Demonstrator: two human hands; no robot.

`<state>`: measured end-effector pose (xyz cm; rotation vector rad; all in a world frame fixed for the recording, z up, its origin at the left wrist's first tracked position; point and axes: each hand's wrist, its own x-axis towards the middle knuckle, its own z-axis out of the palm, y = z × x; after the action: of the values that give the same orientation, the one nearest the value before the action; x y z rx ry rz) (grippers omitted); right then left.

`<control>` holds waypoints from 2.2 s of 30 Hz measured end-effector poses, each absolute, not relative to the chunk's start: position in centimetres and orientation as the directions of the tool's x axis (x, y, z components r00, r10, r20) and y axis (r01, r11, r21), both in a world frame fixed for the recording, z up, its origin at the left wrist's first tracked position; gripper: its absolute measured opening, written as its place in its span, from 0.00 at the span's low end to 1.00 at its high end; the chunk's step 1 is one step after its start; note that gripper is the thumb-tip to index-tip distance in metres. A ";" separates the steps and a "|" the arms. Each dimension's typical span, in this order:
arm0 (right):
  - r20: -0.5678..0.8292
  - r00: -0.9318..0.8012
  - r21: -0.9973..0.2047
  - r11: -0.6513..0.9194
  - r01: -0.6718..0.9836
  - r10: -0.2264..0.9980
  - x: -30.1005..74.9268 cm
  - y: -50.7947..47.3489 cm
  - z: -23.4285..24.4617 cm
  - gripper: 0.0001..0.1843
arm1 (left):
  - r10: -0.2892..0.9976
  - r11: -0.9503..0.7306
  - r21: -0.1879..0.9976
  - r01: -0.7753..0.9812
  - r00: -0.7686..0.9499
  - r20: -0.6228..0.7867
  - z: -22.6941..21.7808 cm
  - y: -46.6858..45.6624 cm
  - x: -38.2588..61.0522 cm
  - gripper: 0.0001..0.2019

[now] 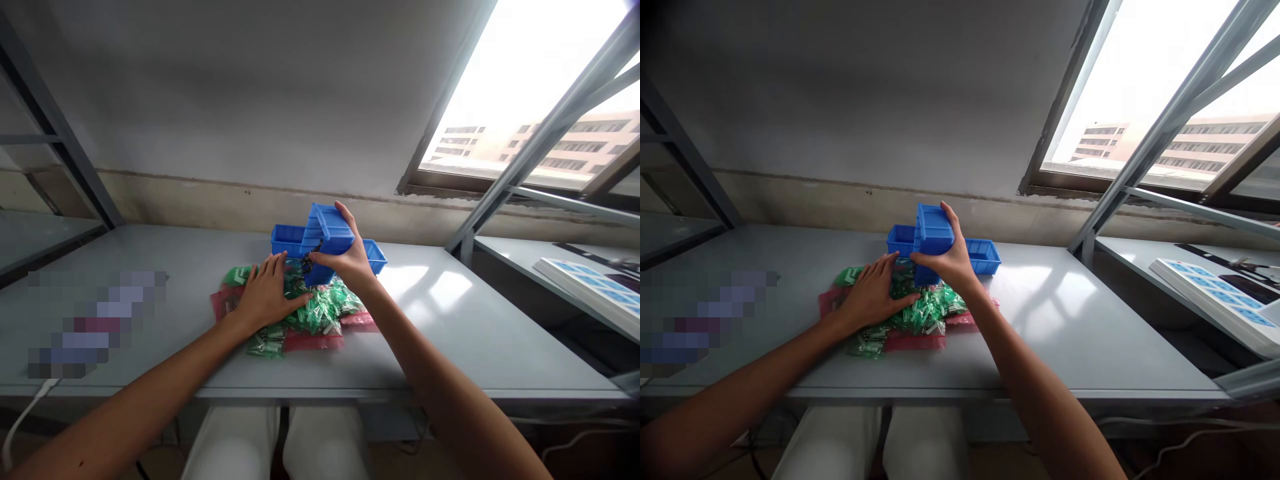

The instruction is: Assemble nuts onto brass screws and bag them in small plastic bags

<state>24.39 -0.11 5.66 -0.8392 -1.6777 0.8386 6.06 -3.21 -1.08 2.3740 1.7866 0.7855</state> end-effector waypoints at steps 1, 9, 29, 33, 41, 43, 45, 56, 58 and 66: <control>0.489 -0.216 -0.846 0.520 0.118 0.845 24.3 -0.2 5.7 0.62 | 0.915 -0.322 0.346 0.881 0.196 0.353 -1.1 -3.2 6.1 0.50; 0.533 -0.278 -0.803 0.581 0.132 0.799 23.7 -0.3 6.0 0.58 | 0.904 -0.336 0.319 0.886 0.208 0.374 -1.4 -3.3 6.1 0.46; 0.512 -0.354 -0.765 0.603 0.226 0.783 24.2 0.1 8.5 0.58 | 0.905 -0.326 0.297 0.897 0.206 0.372 -1.8 -3.1 6.2 0.40; 0.509 -0.358 -0.756 0.605 0.249 0.783 24.4 0.1 9.5 0.58 | 0.907 -0.321 0.313 0.894 0.194 0.374 -1.9 -3.1 6.2 0.40; 0.543 -0.394 -0.713 0.655 0.250 0.741 24.8 0.3 12.9 0.56 | 0.911 -0.338 0.362 0.869 0.206 0.357 -1.2 -3.1 6.1 0.40; 0.574 -0.369 -0.697 0.672 0.250 0.732 25.1 0.8 13.7 0.54 | 0.905 -0.359 0.359 0.862 0.226 0.361 -0.9 -2.9 6.2 0.39; 0.593 -0.357 -0.683 0.686 0.252 0.722 25.4 1.3 14.4 0.53 | 0.896 -0.390 0.356 0.849 0.260 0.359 -0.8 -2.4 6.4 0.37; 0.543 -0.590 -0.518 0.791 0.325 0.598 25.2 0.6 16.9 0.56 | 0.871 -0.469 0.354 0.809 0.357 0.339 0.2 -1.1 6.7 0.31; 0.534 -0.605 -0.513 0.795 0.324 0.591 25.3 0.9 16.7 0.57 | 0.867 -0.482 0.348 0.804 0.380 0.322 0.4 -1.2 6.5 0.32; 0.521 -0.543 -0.648 0.719 0.250 0.658 26.5 1.4 14.2 0.57 | 0.830 -0.548 0.306 0.779 0.461 0.313 -0.3 -1.9 5.7 0.32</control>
<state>26.54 1.37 14.18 -0.6867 -2.1296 0.6575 5.65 -1.92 -0.26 2.5814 1.4288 0.6564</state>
